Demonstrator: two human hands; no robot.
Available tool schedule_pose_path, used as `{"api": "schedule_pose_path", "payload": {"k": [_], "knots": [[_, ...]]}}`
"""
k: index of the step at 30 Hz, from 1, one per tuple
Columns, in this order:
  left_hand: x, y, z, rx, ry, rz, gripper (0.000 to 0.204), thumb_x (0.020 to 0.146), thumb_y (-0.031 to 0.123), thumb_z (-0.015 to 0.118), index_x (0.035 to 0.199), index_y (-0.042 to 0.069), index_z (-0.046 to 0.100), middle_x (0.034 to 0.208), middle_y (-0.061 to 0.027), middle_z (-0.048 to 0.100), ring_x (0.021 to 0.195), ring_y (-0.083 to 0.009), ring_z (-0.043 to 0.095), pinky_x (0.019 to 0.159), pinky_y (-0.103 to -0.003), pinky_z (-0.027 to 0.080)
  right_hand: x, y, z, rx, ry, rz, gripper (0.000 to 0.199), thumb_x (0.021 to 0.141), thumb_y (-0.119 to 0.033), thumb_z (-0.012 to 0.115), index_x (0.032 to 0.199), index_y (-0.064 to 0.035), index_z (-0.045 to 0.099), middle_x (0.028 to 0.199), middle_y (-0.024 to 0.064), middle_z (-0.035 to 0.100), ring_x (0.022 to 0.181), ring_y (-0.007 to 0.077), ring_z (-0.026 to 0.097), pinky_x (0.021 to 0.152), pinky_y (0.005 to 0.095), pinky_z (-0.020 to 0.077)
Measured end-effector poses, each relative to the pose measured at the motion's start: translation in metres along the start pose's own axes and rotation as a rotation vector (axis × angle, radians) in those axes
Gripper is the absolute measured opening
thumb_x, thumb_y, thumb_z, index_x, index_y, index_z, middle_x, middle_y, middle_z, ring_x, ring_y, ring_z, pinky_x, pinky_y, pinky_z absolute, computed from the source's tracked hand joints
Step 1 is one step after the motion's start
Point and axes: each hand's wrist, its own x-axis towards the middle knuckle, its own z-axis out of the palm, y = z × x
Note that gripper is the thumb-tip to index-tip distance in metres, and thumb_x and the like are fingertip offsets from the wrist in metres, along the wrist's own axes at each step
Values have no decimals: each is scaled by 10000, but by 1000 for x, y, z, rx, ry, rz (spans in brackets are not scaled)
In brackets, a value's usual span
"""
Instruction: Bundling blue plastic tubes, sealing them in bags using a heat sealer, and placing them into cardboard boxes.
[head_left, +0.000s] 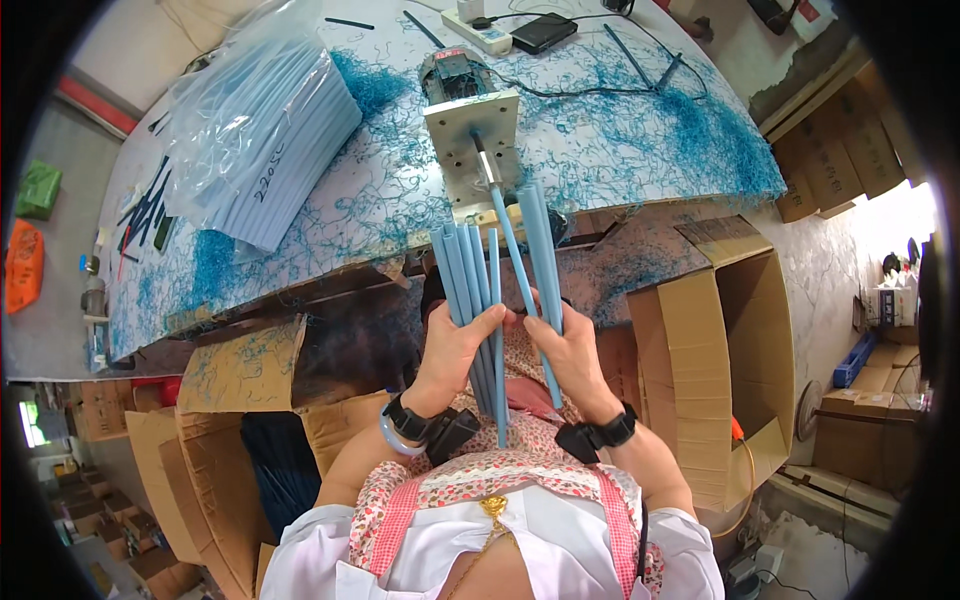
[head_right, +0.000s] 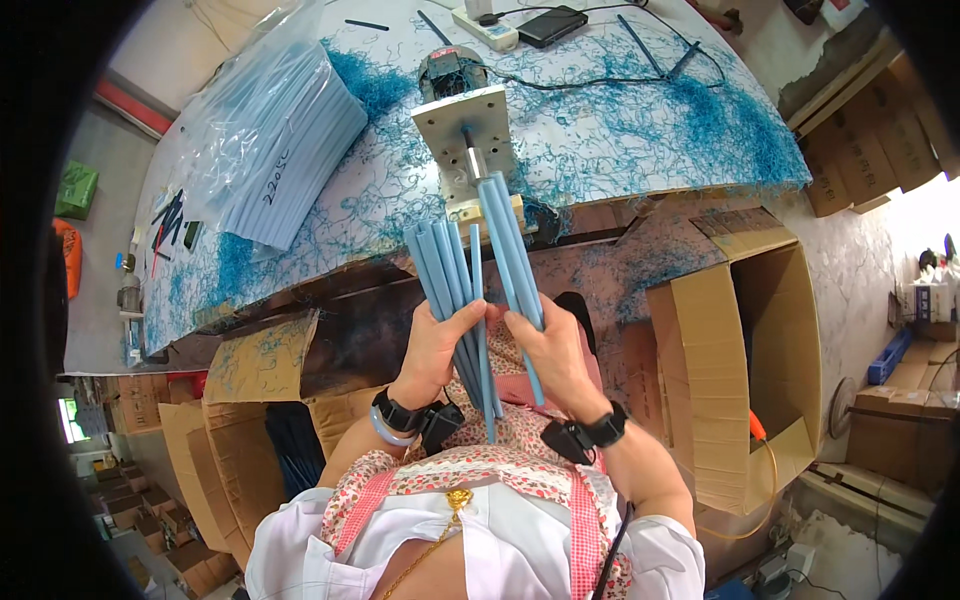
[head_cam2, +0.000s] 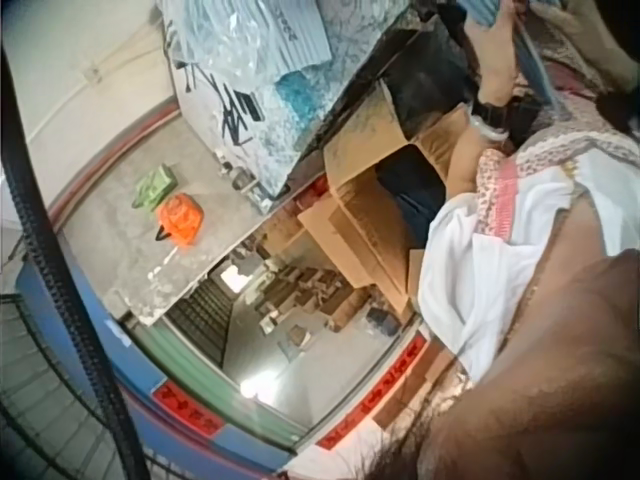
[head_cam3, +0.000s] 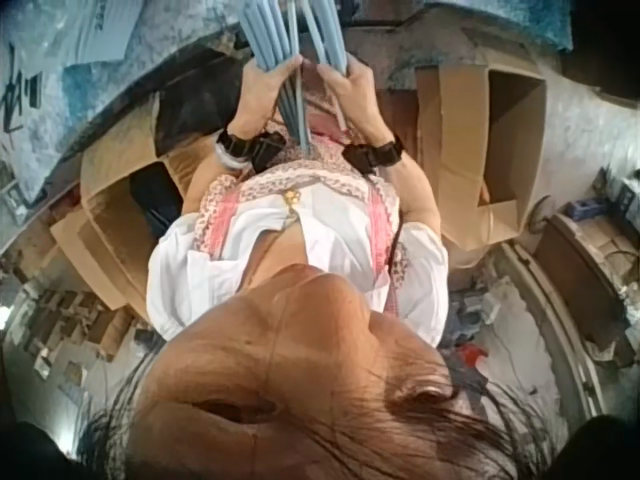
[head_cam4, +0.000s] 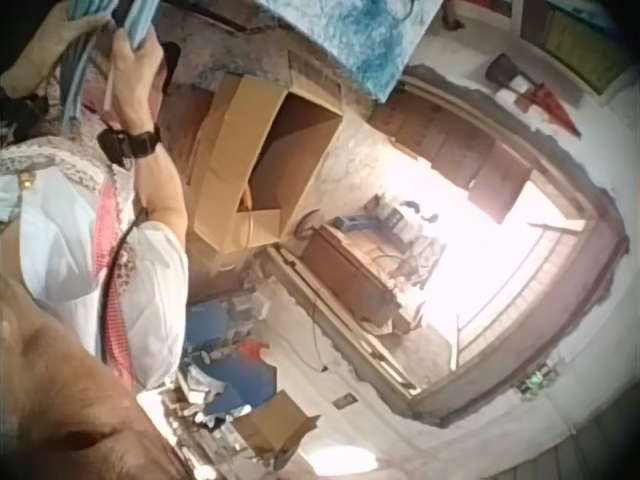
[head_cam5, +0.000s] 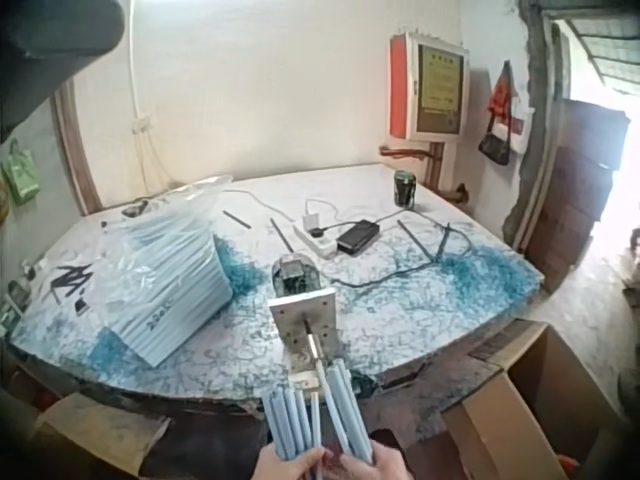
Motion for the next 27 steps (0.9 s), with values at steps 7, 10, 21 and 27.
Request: {"api": "schedule_pose_path", "payload": {"k": [7,10,21,27], "knots": [[18,5,2,21,61,79,198,846,163,656,953,3,606,832,-63,658,718,-96,599,647,-246,490,-8,15,0,56,-52,14,277,842,-86,585,1090,24,525,685,-21,517,553,45,483,485,208,401],[22,-1,9,29,42,126,205,866,162,626,998,8,596,839,-57,652,708,-95,592,640,-253,490,-26,13,8,83,-15,1,272,842,-76,582,1088,22,520,686,-17,524,555,49,490,486,207,404],[5,-4,5,9,30,114,212,863,151,625,1011,2,591,864,-37,632,722,-95,588,655,-243,478,-1,4,4,40,-54,61,335,839,-48,553,1157,32,482,716,-1,542,552,68,489,514,200,408],[20,2,6,32,60,149,228,864,170,635,1005,-5,592,871,-39,633,731,-90,589,647,-244,482,-19,-1,8,-21,-108,34,292,840,-67,568,1103,34,491,683,6,546,540,66,497,489,215,414]]}}
